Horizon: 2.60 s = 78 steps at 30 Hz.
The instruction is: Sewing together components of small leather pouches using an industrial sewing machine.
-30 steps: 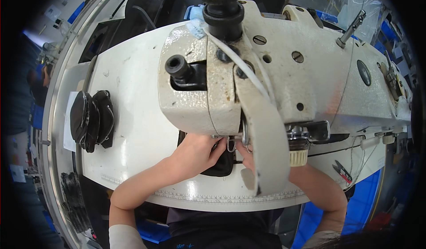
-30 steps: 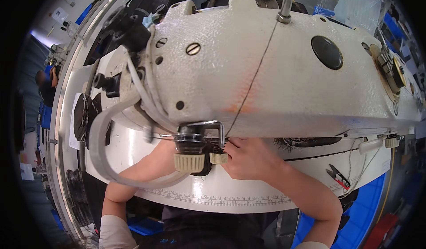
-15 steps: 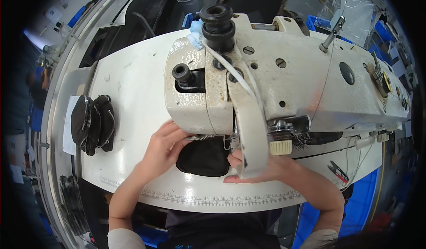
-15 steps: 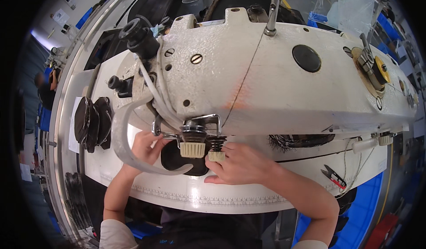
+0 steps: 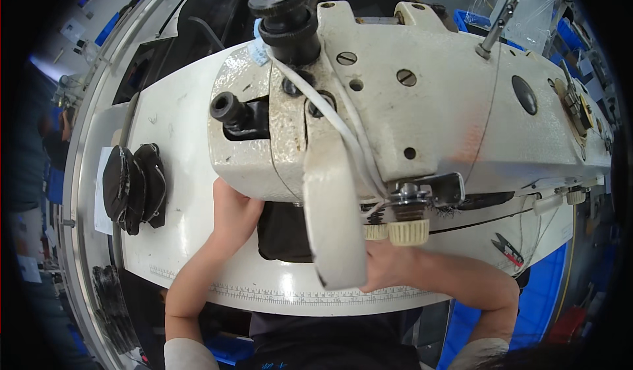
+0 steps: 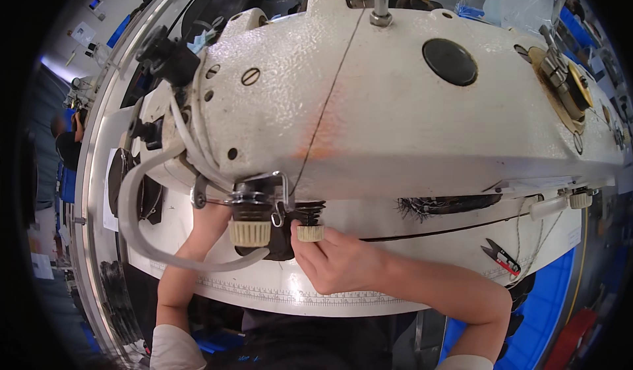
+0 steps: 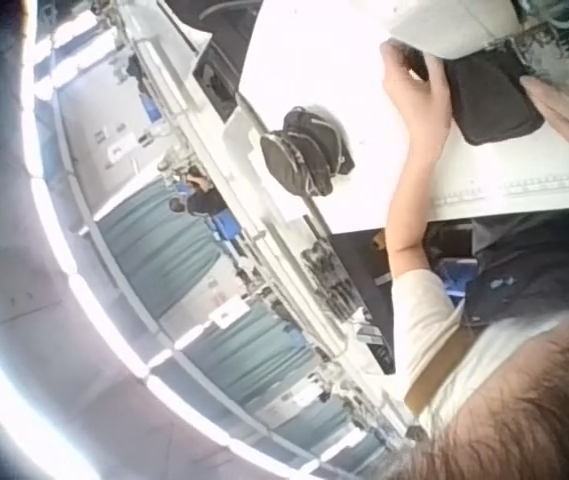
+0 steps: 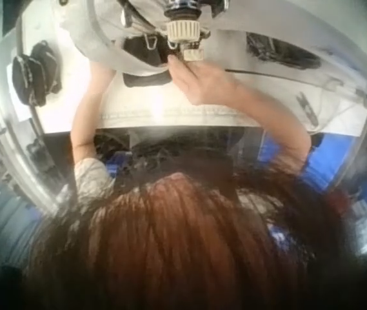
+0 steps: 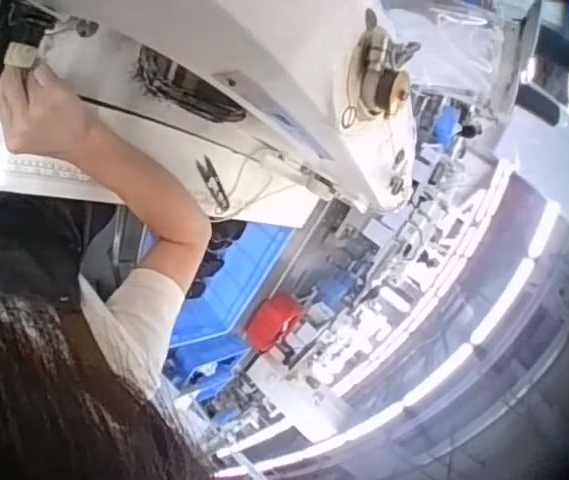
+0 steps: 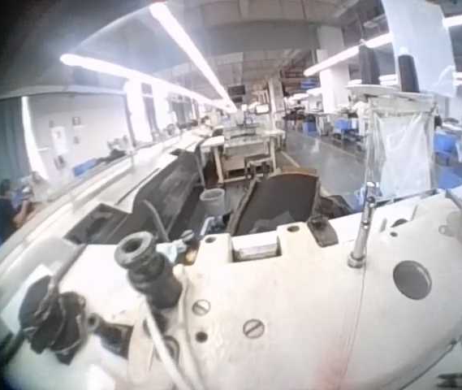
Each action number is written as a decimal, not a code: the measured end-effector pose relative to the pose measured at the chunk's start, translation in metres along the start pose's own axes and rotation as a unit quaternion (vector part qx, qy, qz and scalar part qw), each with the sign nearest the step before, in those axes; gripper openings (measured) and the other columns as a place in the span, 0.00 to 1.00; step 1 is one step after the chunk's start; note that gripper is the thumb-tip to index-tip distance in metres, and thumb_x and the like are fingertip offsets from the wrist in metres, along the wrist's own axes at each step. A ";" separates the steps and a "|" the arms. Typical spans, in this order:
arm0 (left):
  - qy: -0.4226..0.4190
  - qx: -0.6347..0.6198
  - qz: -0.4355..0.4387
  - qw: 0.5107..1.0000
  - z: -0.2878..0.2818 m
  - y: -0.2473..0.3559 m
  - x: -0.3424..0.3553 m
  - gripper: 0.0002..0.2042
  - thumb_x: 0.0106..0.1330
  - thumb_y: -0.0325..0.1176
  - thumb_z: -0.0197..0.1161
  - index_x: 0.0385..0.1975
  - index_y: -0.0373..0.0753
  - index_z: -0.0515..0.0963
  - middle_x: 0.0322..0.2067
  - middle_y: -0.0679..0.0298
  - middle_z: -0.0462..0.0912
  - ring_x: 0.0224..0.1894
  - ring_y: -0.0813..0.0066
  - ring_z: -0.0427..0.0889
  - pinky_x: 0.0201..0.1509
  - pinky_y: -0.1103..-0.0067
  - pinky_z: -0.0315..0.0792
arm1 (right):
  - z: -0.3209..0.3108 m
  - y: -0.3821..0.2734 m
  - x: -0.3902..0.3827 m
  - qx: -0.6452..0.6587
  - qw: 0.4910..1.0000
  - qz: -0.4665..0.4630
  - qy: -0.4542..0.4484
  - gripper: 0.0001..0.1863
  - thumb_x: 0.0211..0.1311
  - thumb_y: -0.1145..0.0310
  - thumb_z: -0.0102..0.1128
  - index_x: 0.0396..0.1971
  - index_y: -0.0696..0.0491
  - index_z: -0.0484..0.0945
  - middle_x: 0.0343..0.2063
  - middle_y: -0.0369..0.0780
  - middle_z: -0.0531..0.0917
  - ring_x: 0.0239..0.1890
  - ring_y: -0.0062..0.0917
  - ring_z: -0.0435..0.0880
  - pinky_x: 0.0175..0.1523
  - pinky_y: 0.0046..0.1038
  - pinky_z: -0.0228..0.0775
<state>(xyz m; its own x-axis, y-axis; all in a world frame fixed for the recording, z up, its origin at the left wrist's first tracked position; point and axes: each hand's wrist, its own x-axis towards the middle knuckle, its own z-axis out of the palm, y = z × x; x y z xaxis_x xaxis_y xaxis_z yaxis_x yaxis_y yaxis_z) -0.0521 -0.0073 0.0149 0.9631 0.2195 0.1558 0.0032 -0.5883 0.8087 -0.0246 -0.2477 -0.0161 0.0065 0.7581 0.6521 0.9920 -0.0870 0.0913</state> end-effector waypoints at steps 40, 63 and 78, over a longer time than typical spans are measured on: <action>0.126 -0.018 0.040 0.991 0.008 -0.029 0.024 0.23 0.57 0.29 0.57 0.54 0.34 0.66 0.57 0.53 0.61 0.63 0.57 0.53 0.64 0.67 0.53 | -0.025 0.000 0.013 0.034 0.998 0.014 -0.053 0.19 0.54 0.66 0.59 0.11 0.49 0.60 0.10 0.29 0.59 0.13 0.16 0.60 0.19 0.19 0.51; 0.061 -0.417 -0.009 0.907 0.003 -0.015 -0.119 0.23 0.71 0.44 0.41 0.60 0.36 0.57 0.57 0.54 0.64 0.56 0.65 0.66 0.60 0.73 0.60 | -0.085 -0.096 0.018 0.463 0.647 0.584 0.161 0.27 0.59 0.66 0.57 0.53 0.66 0.61 0.45 0.51 0.74 0.50 0.33 0.73 0.53 0.28 0.65; -0.066 -0.067 -0.015 0.996 -0.057 0.008 -0.114 0.11 0.68 0.31 0.46 0.36 0.32 0.74 0.28 0.65 0.72 0.30 0.80 0.69 0.34 0.85 0.63 | -0.218 -0.185 -0.172 -0.268 0.550 0.790 0.029 0.10 0.59 0.72 0.56 0.38 0.61 0.77 0.27 0.47 0.77 0.25 0.33 0.78 0.30 0.28 0.68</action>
<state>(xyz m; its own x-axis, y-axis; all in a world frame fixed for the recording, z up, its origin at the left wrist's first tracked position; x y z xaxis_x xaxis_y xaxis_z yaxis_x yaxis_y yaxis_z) -0.1776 0.0072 0.0356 0.9900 0.1268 0.0619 0.0055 -0.4727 0.8812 -0.2366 -0.5027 0.0190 0.7884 -0.5588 0.2573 -0.4267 -0.7980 -0.4255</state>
